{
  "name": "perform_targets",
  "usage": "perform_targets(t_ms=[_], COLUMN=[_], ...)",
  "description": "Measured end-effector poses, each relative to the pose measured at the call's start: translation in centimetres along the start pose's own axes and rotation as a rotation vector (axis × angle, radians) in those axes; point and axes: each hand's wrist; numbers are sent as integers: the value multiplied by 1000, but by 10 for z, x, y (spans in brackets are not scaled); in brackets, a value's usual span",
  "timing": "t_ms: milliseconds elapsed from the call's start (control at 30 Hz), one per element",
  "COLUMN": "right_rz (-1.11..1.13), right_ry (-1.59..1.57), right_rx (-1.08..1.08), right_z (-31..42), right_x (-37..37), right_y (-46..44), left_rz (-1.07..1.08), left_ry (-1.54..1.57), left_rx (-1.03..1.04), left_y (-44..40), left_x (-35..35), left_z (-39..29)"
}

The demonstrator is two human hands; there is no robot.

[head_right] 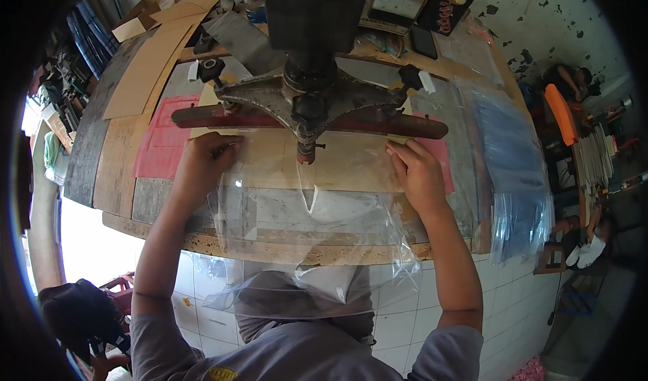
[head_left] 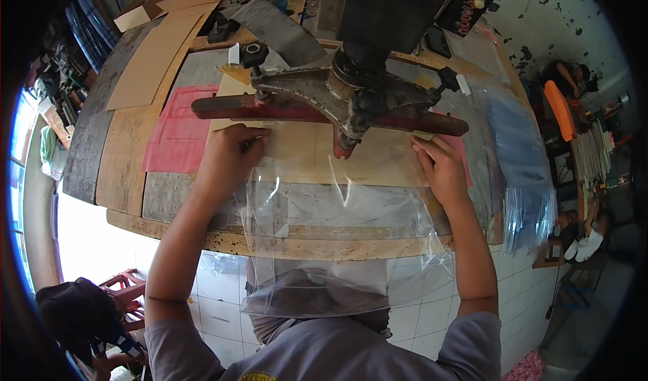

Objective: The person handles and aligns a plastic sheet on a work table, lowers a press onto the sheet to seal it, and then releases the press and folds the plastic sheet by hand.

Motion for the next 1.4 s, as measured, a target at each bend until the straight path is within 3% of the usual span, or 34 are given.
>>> perform_targets(t_ms=[433, 733, 833, 967, 1133, 1200, 1400], right_rz=[0, 40, -24, -181, -512, -603, -717], right_ry=[53, 104, 120, 105, 265, 361, 297], right_rx=[-42, -55, -30, 69, 132, 137, 30], right_z=[0, 16, 30, 47, 47, 43, 12], right_x=[-4, -23, -31, -42, -14, 20, 64], right_y=[3, 34, 64, 113, 169, 191, 216], left_rz=[-77, -120, -80, -401, -660, -615, -831], left_ry=[96, -77, -56, -113, -359, -472, -382], left_rx=[114, 385, 124, 306, 297, 218, 265], left_y=[-4, 19, 59, 117, 184, 205, 199], left_x=[11, -2, -21, -17, 24, 49, 90], left_z=[20, 30, 6, 19, 53, 76, 106])
Point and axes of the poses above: each hand's wrist, its own y-axis away from the middle knuckle, its own x-axis out of the palm, z = x × y, and after that the axes turned 4 degrees about -y, right-handed
